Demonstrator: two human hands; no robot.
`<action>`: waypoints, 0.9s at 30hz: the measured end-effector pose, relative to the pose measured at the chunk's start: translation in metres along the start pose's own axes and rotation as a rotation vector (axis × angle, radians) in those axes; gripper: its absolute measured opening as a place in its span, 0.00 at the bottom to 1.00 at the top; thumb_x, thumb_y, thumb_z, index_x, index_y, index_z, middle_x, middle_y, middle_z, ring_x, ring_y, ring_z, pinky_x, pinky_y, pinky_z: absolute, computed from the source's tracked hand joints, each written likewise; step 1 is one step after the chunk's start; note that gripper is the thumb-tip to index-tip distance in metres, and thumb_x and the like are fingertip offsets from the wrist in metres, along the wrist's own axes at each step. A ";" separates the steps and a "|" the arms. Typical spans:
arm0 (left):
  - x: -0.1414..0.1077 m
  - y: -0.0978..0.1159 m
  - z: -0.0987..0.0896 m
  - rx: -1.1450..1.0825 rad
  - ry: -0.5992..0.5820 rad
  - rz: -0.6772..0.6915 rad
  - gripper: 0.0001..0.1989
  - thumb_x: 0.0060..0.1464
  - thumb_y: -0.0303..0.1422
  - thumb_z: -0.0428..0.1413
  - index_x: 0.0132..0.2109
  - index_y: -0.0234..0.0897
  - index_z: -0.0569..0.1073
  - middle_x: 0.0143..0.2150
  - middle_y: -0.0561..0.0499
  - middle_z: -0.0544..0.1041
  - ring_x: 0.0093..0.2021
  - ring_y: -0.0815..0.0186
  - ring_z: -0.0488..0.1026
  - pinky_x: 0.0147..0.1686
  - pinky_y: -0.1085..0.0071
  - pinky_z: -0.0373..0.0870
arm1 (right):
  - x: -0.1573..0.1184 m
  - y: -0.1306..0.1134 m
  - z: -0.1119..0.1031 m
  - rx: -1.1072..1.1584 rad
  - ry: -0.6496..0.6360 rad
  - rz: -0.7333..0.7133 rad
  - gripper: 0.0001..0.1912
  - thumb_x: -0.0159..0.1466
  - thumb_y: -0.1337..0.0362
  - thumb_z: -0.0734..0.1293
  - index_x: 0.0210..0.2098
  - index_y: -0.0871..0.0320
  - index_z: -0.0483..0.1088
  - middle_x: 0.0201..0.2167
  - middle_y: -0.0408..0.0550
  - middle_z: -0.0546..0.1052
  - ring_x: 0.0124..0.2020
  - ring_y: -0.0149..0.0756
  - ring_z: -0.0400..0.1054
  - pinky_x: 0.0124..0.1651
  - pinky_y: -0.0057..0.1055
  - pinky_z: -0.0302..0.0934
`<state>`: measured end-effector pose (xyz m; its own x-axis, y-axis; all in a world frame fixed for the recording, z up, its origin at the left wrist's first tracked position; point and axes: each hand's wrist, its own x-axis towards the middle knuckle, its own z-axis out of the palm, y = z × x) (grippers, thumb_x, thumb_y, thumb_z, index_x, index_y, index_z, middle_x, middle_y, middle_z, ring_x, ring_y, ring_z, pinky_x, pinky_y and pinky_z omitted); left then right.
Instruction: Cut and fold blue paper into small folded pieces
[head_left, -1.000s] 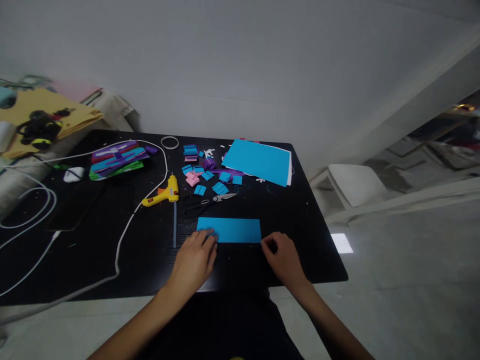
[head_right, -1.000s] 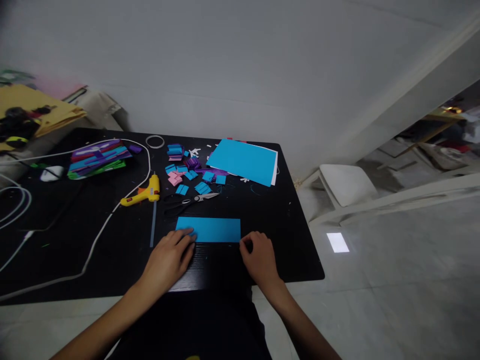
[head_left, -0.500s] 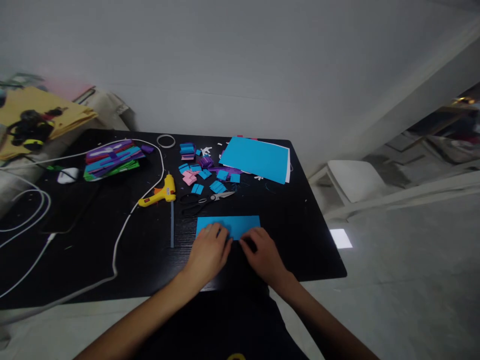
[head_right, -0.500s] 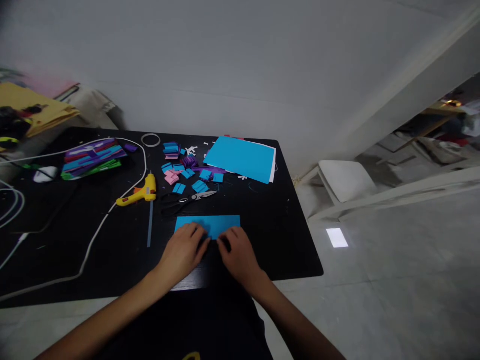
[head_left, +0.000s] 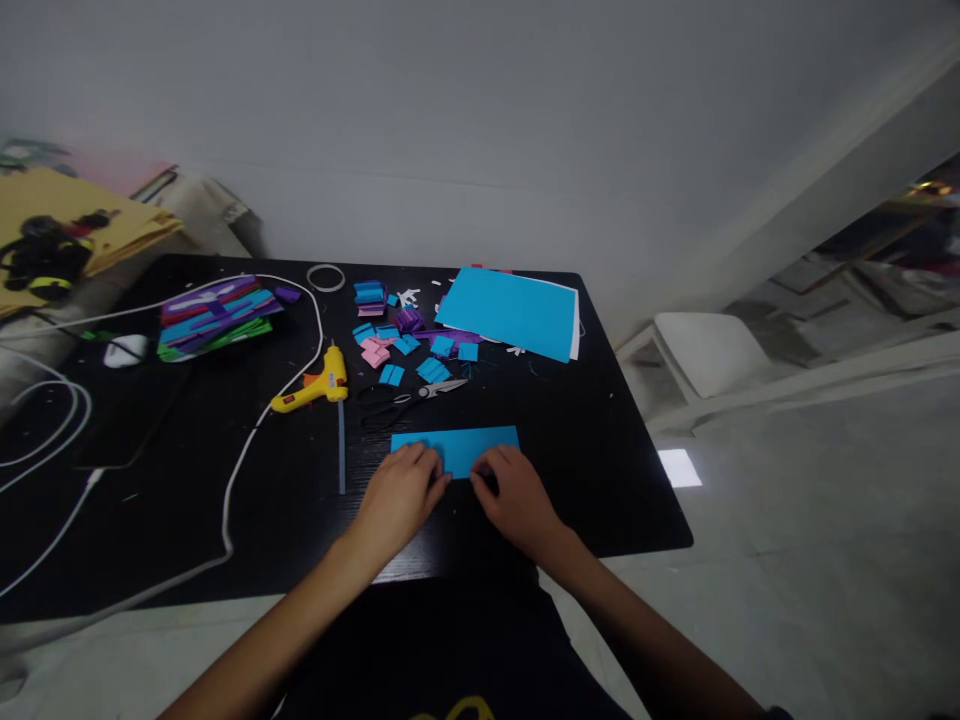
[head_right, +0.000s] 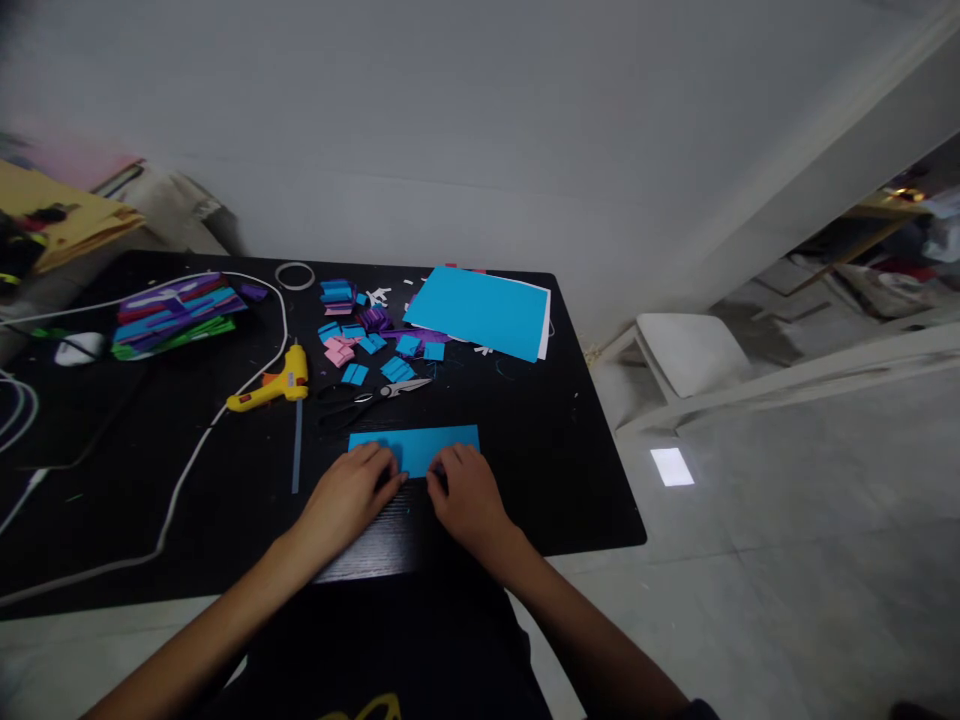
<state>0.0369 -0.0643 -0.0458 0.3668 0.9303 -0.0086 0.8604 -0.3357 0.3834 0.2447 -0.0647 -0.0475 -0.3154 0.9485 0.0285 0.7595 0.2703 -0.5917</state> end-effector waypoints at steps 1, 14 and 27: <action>-0.002 -0.003 -0.001 -0.001 0.000 -0.003 0.08 0.69 0.34 0.55 0.40 0.38 0.74 0.40 0.46 0.77 0.41 0.55 0.75 0.43 0.59 0.71 | 0.000 0.000 0.000 0.004 -0.001 0.002 0.05 0.69 0.70 0.67 0.36 0.55 0.70 0.36 0.49 0.77 0.40 0.43 0.70 0.45 0.37 0.63; -0.024 -0.032 -0.015 -0.046 -0.013 -0.096 0.09 0.69 0.35 0.54 0.38 0.39 0.73 0.38 0.48 0.75 0.40 0.56 0.75 0.42 0.61 0.70 | 0.003 -0.002 -0.004 0.055 -0.033 0.028 0.06 0.68 0.72 0.68 0.36 0.56 0.70 0.37 0.49 0.76 0.40 0.41 0.70 0.44 0.36 0.64; -0.032 -0.045 -0.027 -0.124 -0.028 -0.143 0.11 0.68 0.38 0.53 0.37 0.39 0.74 0.37 0.48 0.76 0.39 0.55 0.76 0.43 0.59 0.71 | 0.003 -0.001 -0.005 0.080 -0.031 0.026 0.07 0.67 0.72 0.68 0.34 0.55 0.69 0.36 0.47 0.76 0.39 0.41 0.70 0.43 0.36 0.63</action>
<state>-0.0229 -0.0753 -0.0378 0.2553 0.9621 -0.0960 0.8548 -0.1782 0.4875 0.2461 -0.0617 -0.0428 -0.3146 0.9491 -0.0123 0.7203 0.2303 -0.6543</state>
